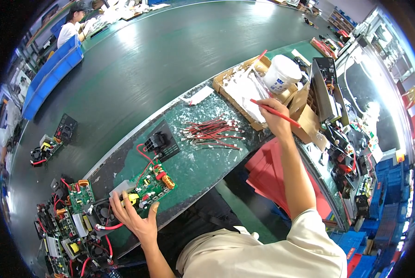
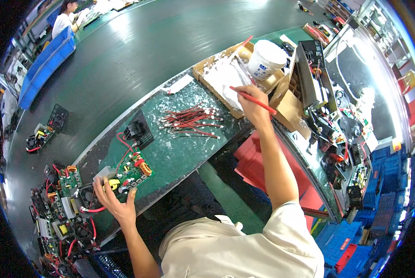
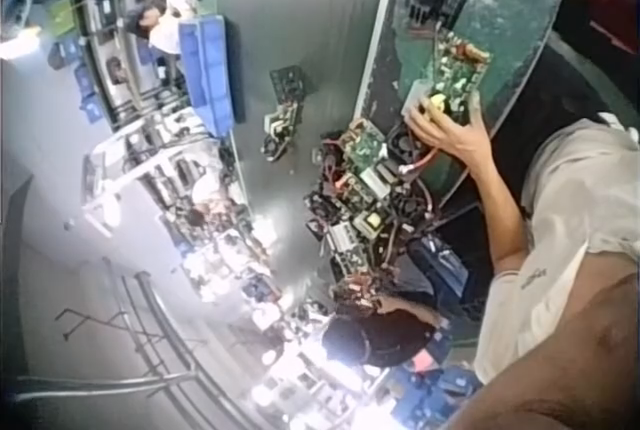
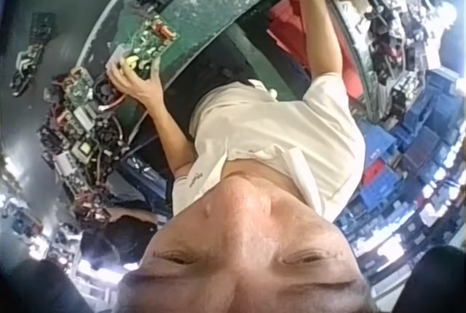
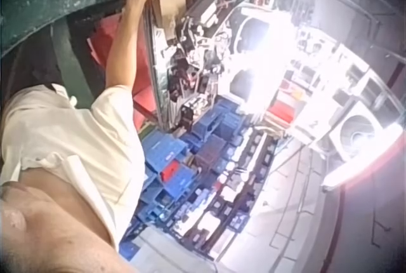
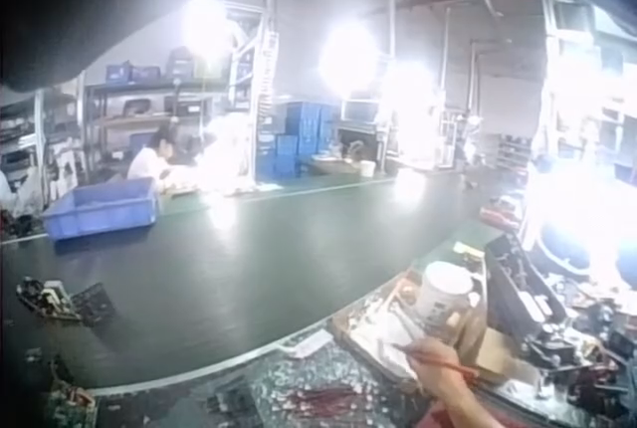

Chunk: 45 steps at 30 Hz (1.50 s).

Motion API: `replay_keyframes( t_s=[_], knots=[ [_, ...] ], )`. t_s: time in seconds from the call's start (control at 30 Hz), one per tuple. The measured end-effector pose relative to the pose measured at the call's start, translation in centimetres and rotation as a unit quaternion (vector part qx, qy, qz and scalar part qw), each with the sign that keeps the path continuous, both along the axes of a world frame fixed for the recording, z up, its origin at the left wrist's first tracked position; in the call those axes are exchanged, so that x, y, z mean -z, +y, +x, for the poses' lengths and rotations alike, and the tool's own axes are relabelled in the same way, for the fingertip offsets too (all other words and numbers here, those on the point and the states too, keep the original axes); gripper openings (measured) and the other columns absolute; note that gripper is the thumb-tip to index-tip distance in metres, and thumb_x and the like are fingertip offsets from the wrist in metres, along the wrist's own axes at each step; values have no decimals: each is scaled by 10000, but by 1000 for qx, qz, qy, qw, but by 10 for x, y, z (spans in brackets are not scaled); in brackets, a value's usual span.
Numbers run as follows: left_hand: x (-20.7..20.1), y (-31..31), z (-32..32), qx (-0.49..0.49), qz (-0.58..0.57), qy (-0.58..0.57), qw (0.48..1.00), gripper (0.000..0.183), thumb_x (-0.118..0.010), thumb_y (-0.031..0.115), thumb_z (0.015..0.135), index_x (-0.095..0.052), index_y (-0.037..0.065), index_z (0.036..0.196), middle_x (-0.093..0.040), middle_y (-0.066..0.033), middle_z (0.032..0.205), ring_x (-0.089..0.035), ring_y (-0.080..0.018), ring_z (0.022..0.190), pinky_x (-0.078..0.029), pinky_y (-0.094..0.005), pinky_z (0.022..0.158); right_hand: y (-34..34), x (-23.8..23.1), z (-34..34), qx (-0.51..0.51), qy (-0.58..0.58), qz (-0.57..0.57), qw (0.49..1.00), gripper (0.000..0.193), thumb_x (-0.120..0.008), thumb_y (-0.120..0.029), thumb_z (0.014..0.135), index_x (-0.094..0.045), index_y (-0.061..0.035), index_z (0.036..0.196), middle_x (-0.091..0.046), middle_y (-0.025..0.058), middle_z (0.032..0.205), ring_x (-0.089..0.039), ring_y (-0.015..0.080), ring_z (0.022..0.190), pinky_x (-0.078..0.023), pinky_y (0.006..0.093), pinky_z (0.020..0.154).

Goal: Assembling electronic components and applying adhesive to circuit boards on a manufacturing line.

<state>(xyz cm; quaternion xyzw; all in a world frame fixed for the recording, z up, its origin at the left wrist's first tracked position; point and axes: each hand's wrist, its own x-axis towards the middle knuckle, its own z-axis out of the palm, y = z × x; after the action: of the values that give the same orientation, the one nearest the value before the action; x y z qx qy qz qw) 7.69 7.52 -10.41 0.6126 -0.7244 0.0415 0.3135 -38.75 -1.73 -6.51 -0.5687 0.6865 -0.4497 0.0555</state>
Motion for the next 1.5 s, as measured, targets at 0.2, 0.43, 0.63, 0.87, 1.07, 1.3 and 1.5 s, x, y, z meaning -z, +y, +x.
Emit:
replay_keyframes(
  t_s=[0.2,0.43,0.63,0.87,1.07,1.3,1.5],
  knots=[
    [2,1,9,-5,3,0,1000,1015,-711,686,716,-425,36,1441,-356,-214,1508,-310,-462,1378,-250,-604,1109,31,-85,54,40,-73,56,995,226,-710,-64,834,-710,22,1043,-720,95,914,-647,137,866,-508,282,787],
    [2,-2,-3,4,56,-16,998,1088,-810,597,625,-381,101,1494,-258,-155,1584,-156,-459,1458,-136,-617,1134,73,-68,126,-327,-220,55,917,201,-654,70,764,-684,38,960,-633,153,1087,-634,222,931,-500,332,862],
    [8,2,0,12,25,10,1000,1127,-847,554,597,-355,94,1501,-247,-147,1588,-150,-450,1464,-147,-634,1131,80,-79,200,-412,-130,95,897,237,-658,104,778,-673,55,1010,-647,182,1084,-653,208,915,-526,306,805],
    [15,3,3,8,8,-3,1000,1173,-758,678,607,-333,50,1502,-263,-134,1589,-161,-423,1473,-115,-637,1155,101,-75,228,-387,-122,102,908,194,-627,106,865,-636,77,1057,-644,123,1039,-659,166,917,-542,268,813],
    [15,2,1,18,-22,14,999,1124,-779,641,594,-369,84,1480,-298,-116,1562,-182,-410,1465,-144,-630,1146,99,-62,233,-393,-19,83,916,186,-646,106,846,-653,34,1017,-635,88,1000,-647,136,882,-537,251,771],
    [16,2,1,10,-8,-7,1000,1152,-733,698,619,-350,45,1488,-291,-135,1573,-192,-402,1471,-124,-633,1148,91,-55,241,-391,53,40,918,157,-661,83,843,-669,25,988,-651,80,934,-637,126,849,-519,233,689],
    [14,3,0,16,-20,13,1000,1127,-829,577,588,-360,76,1482,-316,-110,1543,-210,-384,1461,-147,-627,1144,91,-47,250,-420,94,-15,903,183,-685,65,822,-683,-13,989,-669,74,917,-640,132,800,-509,253,666]
  ],
)
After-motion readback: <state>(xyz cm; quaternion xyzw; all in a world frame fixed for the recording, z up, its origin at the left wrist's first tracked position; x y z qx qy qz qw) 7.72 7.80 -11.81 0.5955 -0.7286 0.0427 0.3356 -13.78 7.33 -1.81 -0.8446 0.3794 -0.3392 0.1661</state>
